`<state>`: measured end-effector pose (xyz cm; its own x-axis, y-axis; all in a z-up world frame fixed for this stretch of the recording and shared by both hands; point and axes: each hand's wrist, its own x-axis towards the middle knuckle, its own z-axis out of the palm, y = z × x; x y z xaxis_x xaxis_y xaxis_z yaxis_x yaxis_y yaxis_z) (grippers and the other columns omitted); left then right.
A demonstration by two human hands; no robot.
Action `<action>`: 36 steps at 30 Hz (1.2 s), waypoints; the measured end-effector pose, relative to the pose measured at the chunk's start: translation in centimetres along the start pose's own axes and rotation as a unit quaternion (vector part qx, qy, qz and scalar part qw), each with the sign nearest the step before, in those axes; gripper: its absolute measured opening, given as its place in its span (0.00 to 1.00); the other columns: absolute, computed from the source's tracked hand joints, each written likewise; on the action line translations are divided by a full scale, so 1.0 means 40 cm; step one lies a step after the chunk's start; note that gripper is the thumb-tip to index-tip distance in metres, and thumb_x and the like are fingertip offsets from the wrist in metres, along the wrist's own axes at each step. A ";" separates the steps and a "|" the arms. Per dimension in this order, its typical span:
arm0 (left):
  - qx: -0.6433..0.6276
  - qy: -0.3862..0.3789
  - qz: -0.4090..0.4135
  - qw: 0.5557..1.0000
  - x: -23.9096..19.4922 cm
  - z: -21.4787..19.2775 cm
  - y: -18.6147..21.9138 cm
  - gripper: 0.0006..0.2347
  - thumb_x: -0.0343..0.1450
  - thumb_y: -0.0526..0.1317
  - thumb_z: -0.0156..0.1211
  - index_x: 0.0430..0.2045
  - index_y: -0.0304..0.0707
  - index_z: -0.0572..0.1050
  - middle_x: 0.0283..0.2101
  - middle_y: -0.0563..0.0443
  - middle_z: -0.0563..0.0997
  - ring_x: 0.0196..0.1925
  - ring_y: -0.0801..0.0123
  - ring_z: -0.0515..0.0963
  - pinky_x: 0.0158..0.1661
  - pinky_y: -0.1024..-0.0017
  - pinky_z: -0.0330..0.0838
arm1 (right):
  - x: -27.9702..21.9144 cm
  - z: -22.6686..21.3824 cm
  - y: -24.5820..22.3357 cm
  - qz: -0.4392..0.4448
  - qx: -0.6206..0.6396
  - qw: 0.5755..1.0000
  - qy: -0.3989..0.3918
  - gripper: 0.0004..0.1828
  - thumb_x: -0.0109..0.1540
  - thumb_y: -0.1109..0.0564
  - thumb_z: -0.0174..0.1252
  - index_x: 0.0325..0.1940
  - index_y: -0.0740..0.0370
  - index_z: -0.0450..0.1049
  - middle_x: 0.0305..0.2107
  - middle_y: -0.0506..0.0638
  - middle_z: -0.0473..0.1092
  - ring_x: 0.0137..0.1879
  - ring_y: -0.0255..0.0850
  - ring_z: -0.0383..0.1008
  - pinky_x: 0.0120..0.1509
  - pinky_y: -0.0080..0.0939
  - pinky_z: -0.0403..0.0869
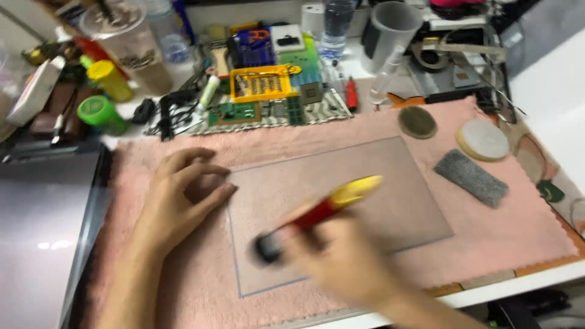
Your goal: The person cleans a translucent rectangular sheet placed on a pink towel. They use a round sponge, a steel wool pad, and a brush to scrub and wipe the surface of the sheet.
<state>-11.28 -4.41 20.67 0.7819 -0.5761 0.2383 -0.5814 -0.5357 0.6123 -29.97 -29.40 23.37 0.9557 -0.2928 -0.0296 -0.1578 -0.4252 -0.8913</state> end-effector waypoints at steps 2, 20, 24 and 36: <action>0.014 0.052 0.062 0.997 0.000 0.026 -0.026 0.12 0.71 0.47 0.79 0.47 0.49 0.91 0.62 0.45 0.83 0.67 0.55 0.82 0.69 0.55 0.69 | -0.006 0.084 -0.035 -0.213 0.063 0.972 -0.073 0.09 0.72 0.54 0.61 0.48 0.61 0.84 0.42 0.50 0.85 0.49 0.42 0.89 0.60 0.40 0.83; 0.014 0.067 0.112 0.991 0.003 0.043 -0.064 0.11 0.75 0.49 0.78 0.44 0.45 0.89 0.58 0.37 0.84 0.63 0.49 0.82 0.66 0.52 0.71 | -0.036 -0.349 0.130 -0.001 -0.151 0.977 0.153 0.08 0.77 0.59 0.66 0.56 0.66 0.86 0.21 0.58 0.78 0.28 0.38 0.76 0.36 0.35 0.72; 0.018 0.100 0.112 0.988 -0.002 0.039 -0.058 0.09 0.74 0.48 0.80 0.41 0.49 0.89 0.56 0.42 0.85 0.61 0.51 0.83 0.65 0.52 0.69 | -0.001 -0.117 0.018 -0.011 -0.149 0.987 0.058 0.12 0.69 0.50 0.69 0.51 0.56 0.92 0.19 0.51 0.84 0.22 0.37 0.79 0.28 0.38 0.74; 0.008 0.091 0.129 0.987 0.011 0.053 -0.057 0.09 0.75 0.45 0.80 0.43 0.42 0.92 0.55 0.38 0.88 0.58 0.50 0.85 0.60 0.53 0.73 | -0.059 -0.325 0.221 -0.154 -0.199 0.967 0.048 0.06 0.69 0.56 0.68 0.48 0.56 0.88 0.37 0.45 0.82 0.40 0.35 0.80 0.47 0.35 0.77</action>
<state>-10.09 -4.75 17.77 0.6343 -0.5745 0.5173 -0.7685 -0.3963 0.5023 -36.87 -43.59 21.46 0.9485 -0.1695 0.2676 0.0288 -0.7951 -0.6057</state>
